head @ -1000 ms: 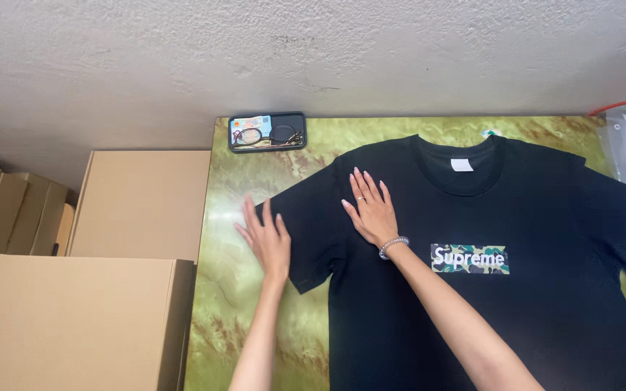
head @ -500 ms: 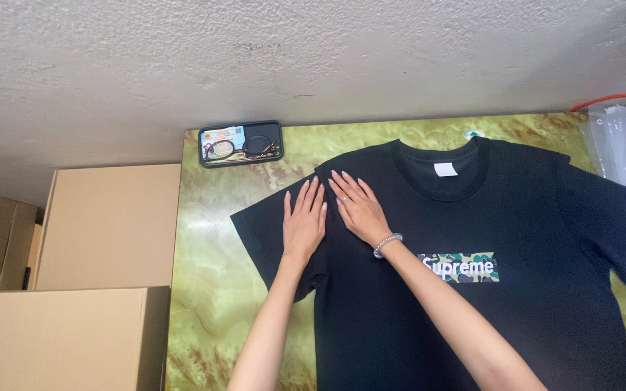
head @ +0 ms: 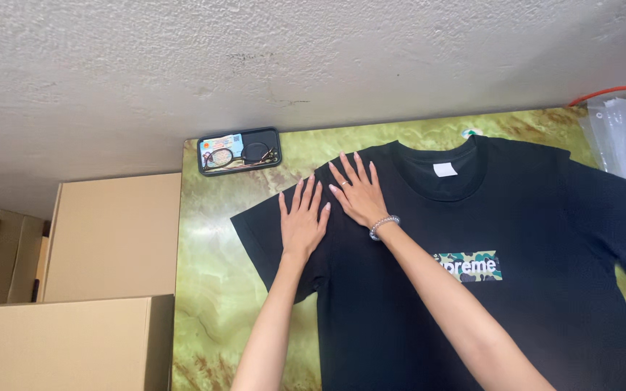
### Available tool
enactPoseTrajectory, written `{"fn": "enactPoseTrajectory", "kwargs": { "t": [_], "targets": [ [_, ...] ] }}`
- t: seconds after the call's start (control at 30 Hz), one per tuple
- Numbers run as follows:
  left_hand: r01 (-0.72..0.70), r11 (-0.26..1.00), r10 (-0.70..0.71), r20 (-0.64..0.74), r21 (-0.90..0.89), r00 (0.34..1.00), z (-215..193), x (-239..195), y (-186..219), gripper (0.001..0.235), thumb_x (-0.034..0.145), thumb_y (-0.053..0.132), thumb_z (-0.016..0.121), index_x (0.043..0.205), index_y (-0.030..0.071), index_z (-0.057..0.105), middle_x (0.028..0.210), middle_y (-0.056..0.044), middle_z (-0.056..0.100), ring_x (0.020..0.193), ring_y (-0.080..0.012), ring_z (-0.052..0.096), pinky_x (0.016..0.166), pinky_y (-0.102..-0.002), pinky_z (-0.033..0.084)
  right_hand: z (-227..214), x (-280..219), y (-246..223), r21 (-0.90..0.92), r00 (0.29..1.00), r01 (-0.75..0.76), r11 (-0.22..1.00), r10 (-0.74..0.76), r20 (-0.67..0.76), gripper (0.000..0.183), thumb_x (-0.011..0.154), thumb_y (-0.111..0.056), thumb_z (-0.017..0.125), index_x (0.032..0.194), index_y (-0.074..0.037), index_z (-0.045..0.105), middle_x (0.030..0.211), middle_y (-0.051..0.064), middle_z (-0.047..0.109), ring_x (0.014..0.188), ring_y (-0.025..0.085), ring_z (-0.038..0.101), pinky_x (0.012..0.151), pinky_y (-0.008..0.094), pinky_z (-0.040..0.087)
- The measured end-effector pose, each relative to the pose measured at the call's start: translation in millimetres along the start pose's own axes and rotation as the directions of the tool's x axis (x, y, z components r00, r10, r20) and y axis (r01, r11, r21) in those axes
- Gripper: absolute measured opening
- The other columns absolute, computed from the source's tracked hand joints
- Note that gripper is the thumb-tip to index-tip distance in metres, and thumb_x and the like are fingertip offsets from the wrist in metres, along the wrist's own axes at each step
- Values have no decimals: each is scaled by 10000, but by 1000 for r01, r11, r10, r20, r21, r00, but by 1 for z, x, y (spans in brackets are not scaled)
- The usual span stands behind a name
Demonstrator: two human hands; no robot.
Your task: The person places a plastic-wrapped item into a cardboard box and closes it. They then take a black t-shirt from a clothing rack, lay it flat on a table, and smooth it out. Finally, they use a pink handheld steamer to remove wrinkles from the t-shirt.
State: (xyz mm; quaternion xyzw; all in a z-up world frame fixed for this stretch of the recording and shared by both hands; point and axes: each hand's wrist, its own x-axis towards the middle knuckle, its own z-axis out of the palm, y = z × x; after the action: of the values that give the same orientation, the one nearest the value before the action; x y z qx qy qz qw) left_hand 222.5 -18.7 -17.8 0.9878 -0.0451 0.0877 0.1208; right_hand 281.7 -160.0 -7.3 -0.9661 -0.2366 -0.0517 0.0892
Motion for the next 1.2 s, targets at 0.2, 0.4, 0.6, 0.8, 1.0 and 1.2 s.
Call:
{"fn": "enactPoseTrajectory", "kwargs": {
  "t": [0.2, 0.4, 0.6, 0.8, 1.0, 1.2],
  "targets": [
    [40, 999, -42, 69, 25, 997, -5, 0, 3, 502, 901, 466, 217, 1356, 261, 267, 1448, 77, 157, 1324, -150, 145, 1059, -505, 78, -20, -30, 12, -79, 983, -124, 989, 112, -143, 472, 918, -412, 327, 1340, -201, 341, 1433, 89, 222, 1305, 314, 199, 1022, 508, 177],
    [31, 999, -33, 86, 27, 996, -10, 1, 5, 504, 904, 462, 218, 1358, 247, 260, 1451, 63, 151, 1325, -163, 141, 1055, -511, 85, -16, -17, 42, -1, 975, -222, 975, 222, 17, 543, 905, -522, 238, 1380, -261, 226, 1457, 51, 130, 1329, 286, 117, 1048, 516, 92],
    [45, 999, -47, 99, 24, 994, -12, 1, 7, 506, 905, 467, 210, 1358, 248, 262, 1449, 66, 155, 1326, -159, 137, 1057, -502, 73, -7, 5, 51, 24, 950, -306, 952, 304, 64, 598, 919, -514, 178, 1400, -160, 152, 1466, 48, 95, 1345, 237, 61, 1070, 476, 28],
    [43, 999, -44, 93, 21, 995, -9, -2, 6, 506, 907, 469, 206, 1363, 253, 250, 1450, 70, 149, 1328, -155, 138, 1061, -504, 73, -30, -13, 25, 57, 974, -227, 972, 227, 19, 586, 939, -438, 212, 1383, -58, 179, 1457, 98, 129, 1340, 263, 95, 1074, 454, 57],
    [31, 999, -30, 84, -16, 996, 4, -1, -2, 495, 920, 428, 208, 1374, 230, 228, 1456, 61, 135, 1332, -144, 138, 1075, -489, 82, 3, -43, -23, 89, 1000, 14, 996, -15, 4, 582, 928, -400, 281, 1377, -43, 184, 1439, 123, 178, 1322, 255, 171, 1058, 413, 150],
    [95, 989, -105, -87, -112, 991, -23, -30, -11, 434, 941, 288, 299, 1347, 134, 305, 1415, -23, 260, 1306, -176, 229, 1059, -455, 145, 3, -47, -29, 44, 1000, 4, 999, -2, -31, 565, 931, -416, 265, 1371, -65, 222, 1440, 88, 195, 1319, 206, 185, 1070, 380, 118]
  ]
}}
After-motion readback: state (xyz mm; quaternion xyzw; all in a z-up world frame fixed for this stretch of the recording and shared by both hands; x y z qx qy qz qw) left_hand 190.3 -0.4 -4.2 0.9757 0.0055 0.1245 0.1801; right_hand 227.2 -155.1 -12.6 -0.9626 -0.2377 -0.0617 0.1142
